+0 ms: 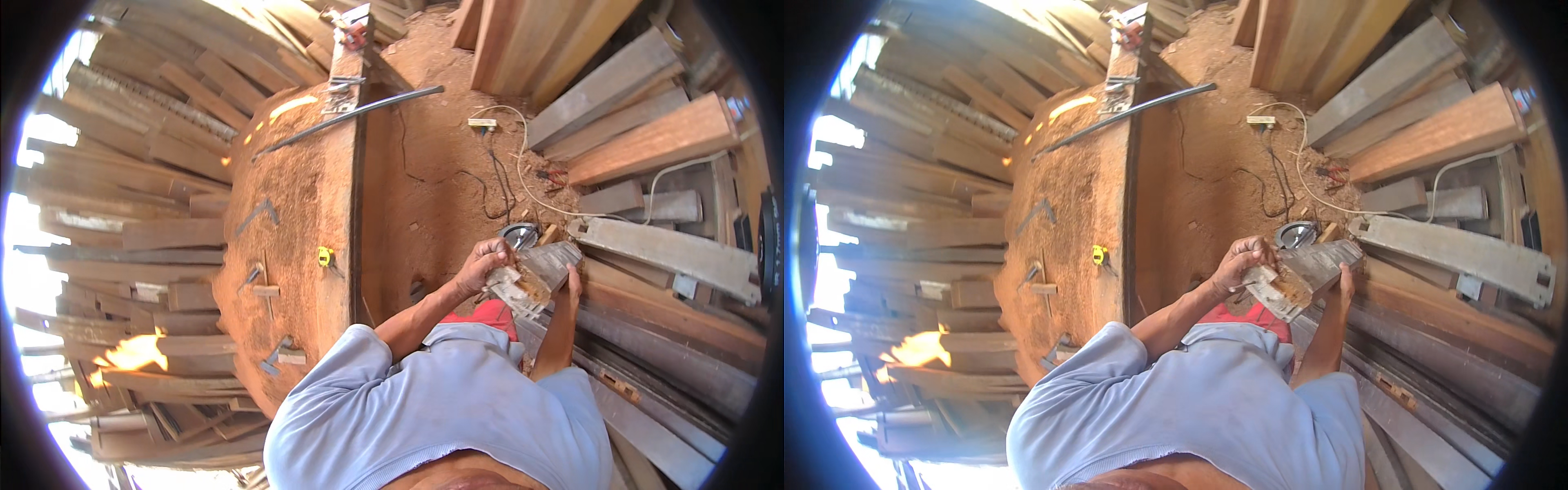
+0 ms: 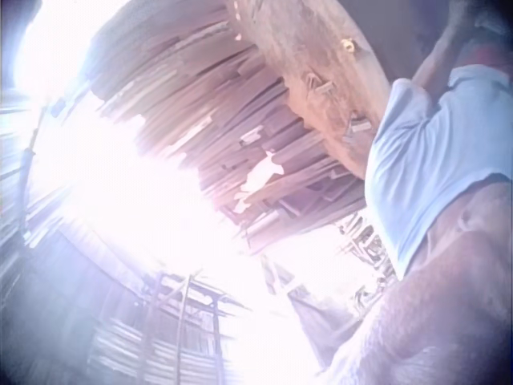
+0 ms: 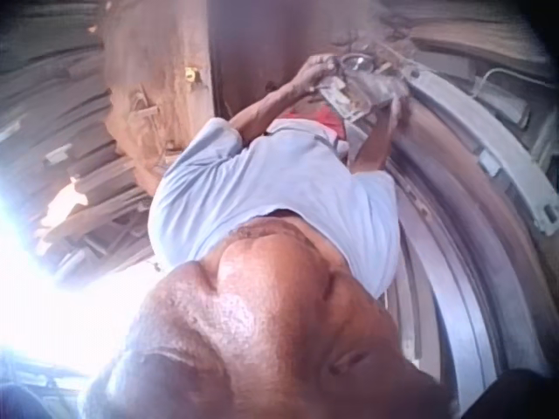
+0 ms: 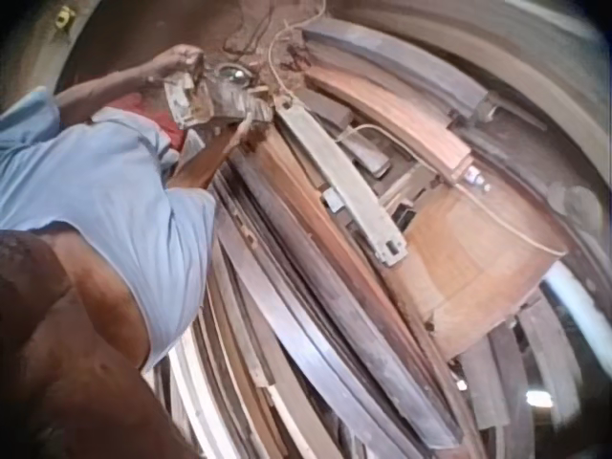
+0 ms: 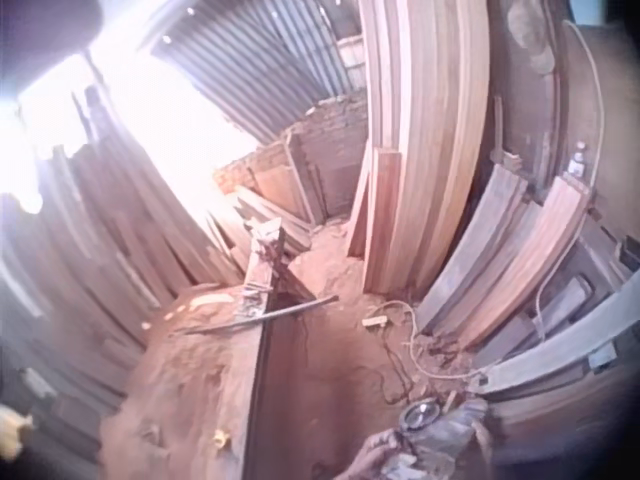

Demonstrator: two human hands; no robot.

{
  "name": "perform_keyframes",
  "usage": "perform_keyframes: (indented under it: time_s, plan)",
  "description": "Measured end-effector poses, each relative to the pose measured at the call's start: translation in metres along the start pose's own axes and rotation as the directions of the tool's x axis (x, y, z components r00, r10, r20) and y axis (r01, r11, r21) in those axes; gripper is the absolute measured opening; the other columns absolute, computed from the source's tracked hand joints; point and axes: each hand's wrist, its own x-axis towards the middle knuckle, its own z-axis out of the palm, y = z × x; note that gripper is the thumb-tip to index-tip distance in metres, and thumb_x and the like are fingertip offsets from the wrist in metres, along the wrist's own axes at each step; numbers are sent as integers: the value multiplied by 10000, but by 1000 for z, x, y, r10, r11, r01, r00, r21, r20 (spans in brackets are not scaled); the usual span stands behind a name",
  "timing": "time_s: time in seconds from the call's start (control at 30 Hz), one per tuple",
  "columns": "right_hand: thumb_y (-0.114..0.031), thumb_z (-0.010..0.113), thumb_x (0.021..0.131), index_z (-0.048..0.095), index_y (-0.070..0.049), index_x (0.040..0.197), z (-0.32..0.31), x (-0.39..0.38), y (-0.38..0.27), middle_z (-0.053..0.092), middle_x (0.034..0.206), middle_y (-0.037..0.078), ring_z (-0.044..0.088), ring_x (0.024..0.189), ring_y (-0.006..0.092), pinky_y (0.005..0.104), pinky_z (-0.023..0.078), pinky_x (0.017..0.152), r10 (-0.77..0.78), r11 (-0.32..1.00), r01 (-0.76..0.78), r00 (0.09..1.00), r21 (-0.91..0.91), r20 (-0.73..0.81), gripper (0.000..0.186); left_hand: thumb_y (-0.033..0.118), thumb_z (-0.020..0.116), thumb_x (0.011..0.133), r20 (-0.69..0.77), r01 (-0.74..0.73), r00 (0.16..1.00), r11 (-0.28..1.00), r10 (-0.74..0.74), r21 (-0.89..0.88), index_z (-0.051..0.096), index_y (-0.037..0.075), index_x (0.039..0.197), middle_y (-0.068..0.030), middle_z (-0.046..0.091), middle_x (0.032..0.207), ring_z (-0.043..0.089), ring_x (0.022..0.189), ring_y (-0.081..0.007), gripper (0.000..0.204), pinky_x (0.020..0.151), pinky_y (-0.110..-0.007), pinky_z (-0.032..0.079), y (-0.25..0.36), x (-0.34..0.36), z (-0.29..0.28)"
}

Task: The person measures a long wooden plank with a tape measure, then uses a metal bar to mark or scribe a line along the plank's length. The person handles the plank and tools on a workbench covered in sawdust.

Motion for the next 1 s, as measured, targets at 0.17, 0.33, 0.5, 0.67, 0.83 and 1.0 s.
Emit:
perform_keyframes:
  time_s: [0.17, 0.33, 0.5, 0.67, 0.83, 1.0]
  plan:
    - [-357, 555, 928, 440, -22, 1398, 49, -13, 34, 557, 1348, 181, 573, 1187, 372, 522, 474, 1008, 3, 987, -2, 1000, -159, 5, 589, 334, 661, 758, -67, -140, 988, 989, 136, -55, 518, 96, 676, -103, 640, 703, 609, 768, -226, 290, 971, -374, 424, 57, -35, -54]
    - [-369, 618, 885, 500, -55, 1344, 93, -33, 118, 596, 1287, 166, 598, 1130, 364, 532, 494, 967, 10, 984, -12, 1000, -180, -12, 568, 322, 658, 767, -64, -264, 964, 961, 259, -87, 516, 92, 658, -107, 628, 680, 590, 747, -227, 292, 917, -372, 448, 123, -96, -114]
    - [-372, 630, 868, 542, -64, 1289, 171, -46, 165, 621, 1239, 153, 619, 1084, 366, 541, 499, 958, 14, 930, -27, 999, -365, -36, 530, 319, 653, 788, -56, -417, 908, 906, 414, -70, 498, 90, 650, -101, 610, 684, 580, 757, -228, 309, 875, -370, 446, 191, -149, -159]
    - [-319, 605, 909, 557, -46, 1291, 263, -116, 254, 638, 1248, 164, 619, 1125, 352, 530, 491, 1001, 97, 977, -48, 967, -207, 234, 472, 350, 645, 789, -131, -545, 828, 837, 545, 38, 568, 85, 666, -92, 625, 699, 592, 802, -241, 302, 887, -389, 429, 265, -245, -196]
    - [-216, 619, 929, 546, -1, 1270, 338, -180, 328, 648, 1211, 148, 636, 1100, 307, 474, 506, 999, 195, 968, -79, 832, -238, 519, 410, 364, 642, 779, -160, -707, 673, 692, 722, 144, 637, 91, 697, -83, 651, 698, 623, 853, -243, 285, 923, -401, 417, 300, -358, -230]
    - [-181, 681, 907, 583, 25, 1197, 380, -246, 388, 683, 1114, 137, 682, 994, 262, 424, 562, 910, 253, 930, -16, 754, -368, 607, 369, 355, 636, 765, -207, -858, 449, 484, 869, 171, 658, 103, 708, -71, 659, 703, 634, 870, -242, 258, 951, -398, 409, 289, -462, -247]
